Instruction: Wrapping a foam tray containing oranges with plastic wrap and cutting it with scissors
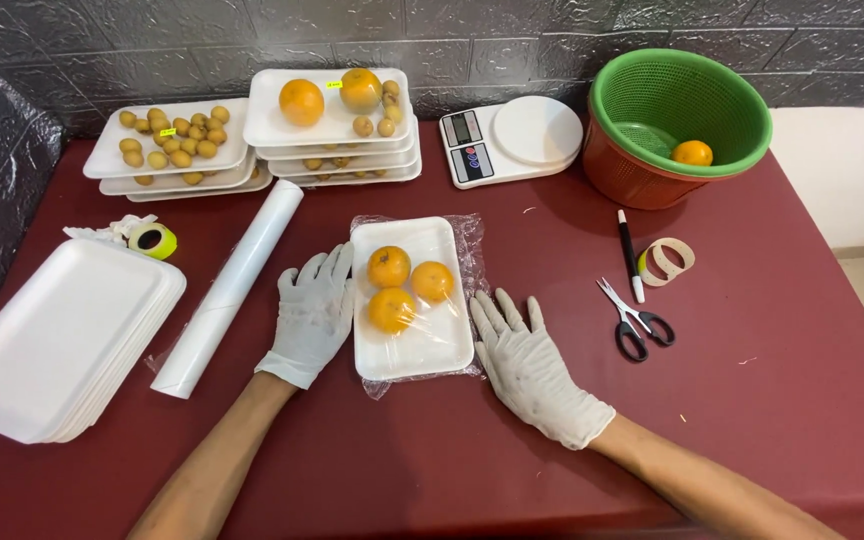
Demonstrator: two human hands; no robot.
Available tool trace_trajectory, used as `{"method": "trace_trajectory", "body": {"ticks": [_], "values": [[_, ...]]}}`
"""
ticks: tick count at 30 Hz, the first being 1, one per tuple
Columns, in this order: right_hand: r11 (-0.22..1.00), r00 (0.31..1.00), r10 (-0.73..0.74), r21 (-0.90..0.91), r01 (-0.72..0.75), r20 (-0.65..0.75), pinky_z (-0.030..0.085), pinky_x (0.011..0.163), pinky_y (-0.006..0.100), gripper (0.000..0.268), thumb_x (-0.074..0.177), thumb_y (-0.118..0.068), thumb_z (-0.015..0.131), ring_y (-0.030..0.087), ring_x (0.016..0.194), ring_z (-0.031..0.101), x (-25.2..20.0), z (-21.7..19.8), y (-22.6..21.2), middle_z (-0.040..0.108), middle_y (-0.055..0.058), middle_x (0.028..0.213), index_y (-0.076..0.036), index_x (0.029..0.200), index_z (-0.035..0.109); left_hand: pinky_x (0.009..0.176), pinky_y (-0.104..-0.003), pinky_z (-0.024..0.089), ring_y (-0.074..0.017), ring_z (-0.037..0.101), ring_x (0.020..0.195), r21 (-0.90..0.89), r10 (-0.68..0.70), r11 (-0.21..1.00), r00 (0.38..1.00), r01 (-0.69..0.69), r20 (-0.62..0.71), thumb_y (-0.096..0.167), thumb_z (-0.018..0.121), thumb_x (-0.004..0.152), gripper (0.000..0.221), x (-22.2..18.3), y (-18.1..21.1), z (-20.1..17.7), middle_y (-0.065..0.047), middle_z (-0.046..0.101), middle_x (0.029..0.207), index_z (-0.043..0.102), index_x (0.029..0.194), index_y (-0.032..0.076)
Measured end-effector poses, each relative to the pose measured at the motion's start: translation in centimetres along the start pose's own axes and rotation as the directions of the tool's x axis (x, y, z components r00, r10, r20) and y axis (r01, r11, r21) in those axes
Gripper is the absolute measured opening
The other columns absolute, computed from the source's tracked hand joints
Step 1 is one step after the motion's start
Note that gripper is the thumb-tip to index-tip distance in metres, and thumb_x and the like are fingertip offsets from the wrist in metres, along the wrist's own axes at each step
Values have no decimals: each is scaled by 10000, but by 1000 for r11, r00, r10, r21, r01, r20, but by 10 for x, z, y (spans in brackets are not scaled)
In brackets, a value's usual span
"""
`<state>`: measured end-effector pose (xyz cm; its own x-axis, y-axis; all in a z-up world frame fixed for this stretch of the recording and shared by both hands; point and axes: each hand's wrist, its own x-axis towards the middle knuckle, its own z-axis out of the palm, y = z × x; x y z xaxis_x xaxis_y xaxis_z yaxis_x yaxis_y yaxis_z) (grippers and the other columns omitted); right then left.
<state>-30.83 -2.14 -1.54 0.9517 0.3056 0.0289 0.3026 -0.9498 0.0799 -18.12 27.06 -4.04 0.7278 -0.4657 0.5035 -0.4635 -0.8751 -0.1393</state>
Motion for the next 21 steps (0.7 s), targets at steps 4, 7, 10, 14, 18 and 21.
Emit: {"method": "trace_trajectory", "body": {"ticks": [4,7,10,14,18,21], "values": [[999,998,-28,24,29,-48,283,1139,652,611,1029,-252,421,374,1479,343,0,4,8,392,141,1607,-36,1583,283,1026,-445,383,-182,550,1261,-81,1,997,1000,-1,0,276,458,1091,456,5,2,-10,-15,625,1326,462,1533,165],[934,995,-20,354,55,-101,238,1137,682,574,1050,-231,426,415,1478,319,-2,-3,16,410,160,1596,-46,1582,314,998,-420,403,-172,540,1274,-71,-2,997,1000,2,7,267,441,1083,476,4,-1,2,17,632,1283,438,1552,186],[979,874,-82,125,161,-480,397,1079,572,549,938,-339,682,343,1308,546,-10,-17,12,625,84,1339,-173,1440,535,979,-429,428,-180,551,1247,-142,-40,989,999,43,22,226,445,1072,493,4,-3,4,11,632,1246,419,1563,179],[926,697,-308,-36,376,-647,513,991,461,262,903,-384,754,254,1119,670,-11,-6,-1,725,10,1129,-173,1049,704,976,-433,440,-194,545,1243,-162,-26,986,999,32,39,230,422,1075,502,5,-3,0,-8,628,1187,405,1572,157],[914,656,-343,-77,399,-672,549,934,443,131,974,-255,693,291,1092,691,-5,-4,-4,719,76,1147,-127,973,664,948,-406,454,-184,568,1207,-109,-12,994,1000,11,-5,231,440,1072,495,7,1,-9,0,639,1124,427,1562,158],[925,697,-315,-44,378,-645,531,987,427,282,876,-410,761,252,1178,660,-2,-2,-3,694,33,1241,-179,1009,666,937,-412,459,-185,580,1185,-146,-41,989,999,36,-30,217,454,1066,478,8,3,-9,-3,647,1112,459,1539,151]]}}
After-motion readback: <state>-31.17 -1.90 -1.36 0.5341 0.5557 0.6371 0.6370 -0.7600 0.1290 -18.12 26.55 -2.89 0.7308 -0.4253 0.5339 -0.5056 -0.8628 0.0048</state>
